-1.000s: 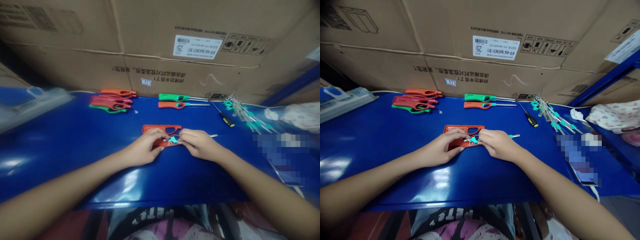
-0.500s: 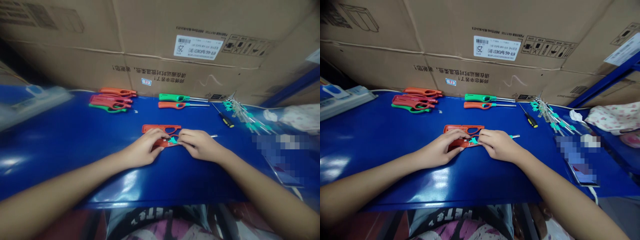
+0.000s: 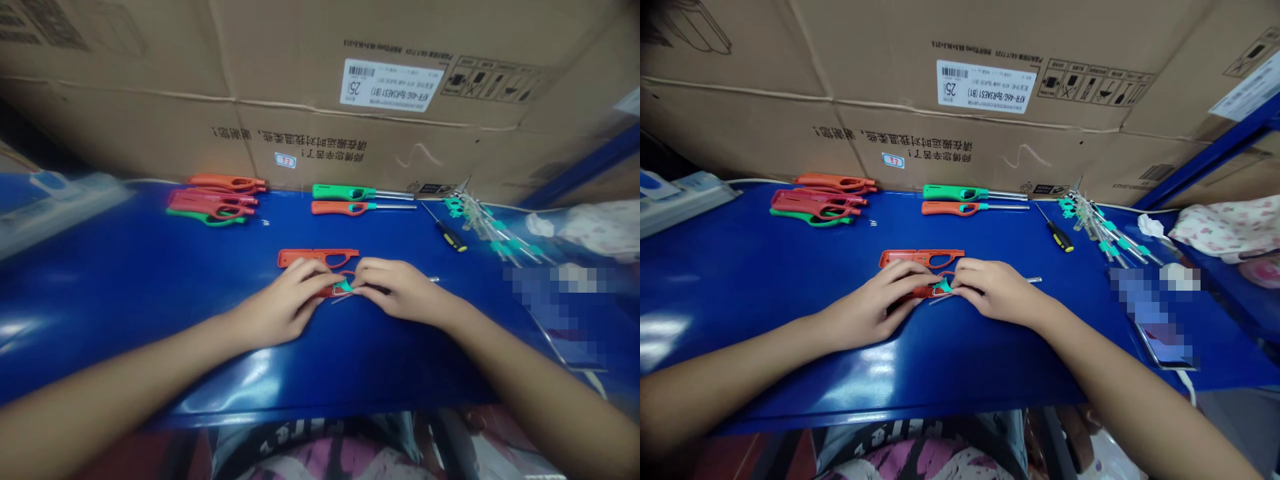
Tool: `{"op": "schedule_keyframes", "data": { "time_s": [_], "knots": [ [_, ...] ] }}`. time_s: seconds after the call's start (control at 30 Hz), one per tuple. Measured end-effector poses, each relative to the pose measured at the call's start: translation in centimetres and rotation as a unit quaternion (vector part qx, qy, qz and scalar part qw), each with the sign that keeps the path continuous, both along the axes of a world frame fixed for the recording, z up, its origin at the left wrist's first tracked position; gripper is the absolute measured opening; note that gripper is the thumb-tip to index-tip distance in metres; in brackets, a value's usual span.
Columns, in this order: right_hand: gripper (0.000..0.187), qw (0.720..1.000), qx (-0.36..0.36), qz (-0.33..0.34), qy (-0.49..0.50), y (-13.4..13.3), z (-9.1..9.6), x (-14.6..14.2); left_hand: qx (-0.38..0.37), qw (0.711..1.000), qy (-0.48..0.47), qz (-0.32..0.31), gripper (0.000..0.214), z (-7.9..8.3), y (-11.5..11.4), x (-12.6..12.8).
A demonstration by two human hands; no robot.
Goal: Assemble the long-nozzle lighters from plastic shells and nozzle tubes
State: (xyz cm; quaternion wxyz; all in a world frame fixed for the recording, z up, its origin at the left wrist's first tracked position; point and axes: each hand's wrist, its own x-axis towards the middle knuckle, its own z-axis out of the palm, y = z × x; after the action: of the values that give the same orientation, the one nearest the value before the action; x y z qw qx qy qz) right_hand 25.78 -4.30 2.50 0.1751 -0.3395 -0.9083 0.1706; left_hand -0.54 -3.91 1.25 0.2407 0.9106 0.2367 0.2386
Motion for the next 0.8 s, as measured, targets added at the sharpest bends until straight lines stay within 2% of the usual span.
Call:
{"op": "schedule_keyframes", "data": {
  "time_s": [0.2, 0.47, 0.8],
  "knots": [
    [0.015, 0.999, -0.035, 0.006, 0.037, 0.4, -0.2, 0.1, 0.037, 0.998, 0.048, -0.014, 0.049, -0.1, 0.1, -0.2],
    [0.009, 0.998, -0.057, 0.021, 0.032, -0.2, 0.7, 0.6, 0.109, 0.983, 0.145, -0.016, 0.059, 0.6, -0.2, -0.2],
    [0.009, 0.999, -0.030, -0.008, -0.010, -0.1, 1.4, 0.8, 0.133, 0.984, 0.115, -0.032, 0.052, 0.9, -0.2, -0.5]
  ]
}}
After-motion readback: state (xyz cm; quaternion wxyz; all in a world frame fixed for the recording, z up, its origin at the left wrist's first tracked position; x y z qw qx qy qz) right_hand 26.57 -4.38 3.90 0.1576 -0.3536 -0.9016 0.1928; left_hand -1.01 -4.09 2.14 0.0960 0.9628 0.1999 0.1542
